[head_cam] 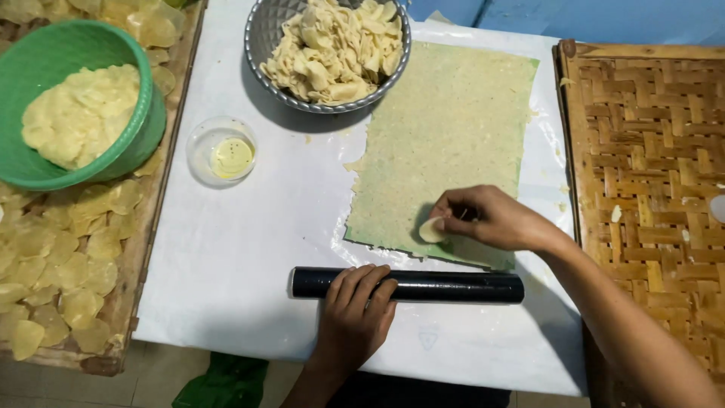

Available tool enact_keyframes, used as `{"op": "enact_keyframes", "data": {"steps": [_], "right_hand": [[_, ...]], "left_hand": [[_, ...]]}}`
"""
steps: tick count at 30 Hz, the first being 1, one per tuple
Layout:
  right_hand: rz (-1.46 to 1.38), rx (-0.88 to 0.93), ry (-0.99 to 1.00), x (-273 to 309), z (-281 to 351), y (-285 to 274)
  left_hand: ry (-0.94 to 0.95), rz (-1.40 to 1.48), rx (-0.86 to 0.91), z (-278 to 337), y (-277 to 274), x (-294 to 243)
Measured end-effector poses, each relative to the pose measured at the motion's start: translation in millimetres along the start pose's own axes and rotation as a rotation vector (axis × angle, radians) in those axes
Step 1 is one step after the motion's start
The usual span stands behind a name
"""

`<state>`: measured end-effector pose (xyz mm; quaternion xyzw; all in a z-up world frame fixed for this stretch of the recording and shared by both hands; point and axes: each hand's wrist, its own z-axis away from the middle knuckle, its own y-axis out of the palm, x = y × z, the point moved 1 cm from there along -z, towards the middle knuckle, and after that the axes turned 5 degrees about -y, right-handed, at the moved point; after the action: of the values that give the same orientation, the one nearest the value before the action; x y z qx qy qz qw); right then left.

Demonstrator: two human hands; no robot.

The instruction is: Rolling out dough and using a circular cutter to shape food items on a flat surface.

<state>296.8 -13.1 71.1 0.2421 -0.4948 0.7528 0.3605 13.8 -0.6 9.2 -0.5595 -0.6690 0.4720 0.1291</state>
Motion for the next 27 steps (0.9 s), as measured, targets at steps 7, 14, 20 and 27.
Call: {"op": "enact_keyframes", "data": {"steps": [7, 14, 20, 27], "right_hand": [[0.348, -0.328, -0.285, -25, 26, 38], [0.406, -0.209, -0.366, -25, 47, 45], [0.257, -0.248, -0.249, -18, 43, 32], [0.158, -0.315, -0.067, 16, 46, 8]], "left_hand": [[0.028, -0.054, 0.0, -4, 2, 1], [0.073, -0.057, 0.065, -15, -5, 7], [0.16, -0.044, 0.106, -38, -13, 5], [0.236, -0.039, 0.1, -74, 4, 16]]}}
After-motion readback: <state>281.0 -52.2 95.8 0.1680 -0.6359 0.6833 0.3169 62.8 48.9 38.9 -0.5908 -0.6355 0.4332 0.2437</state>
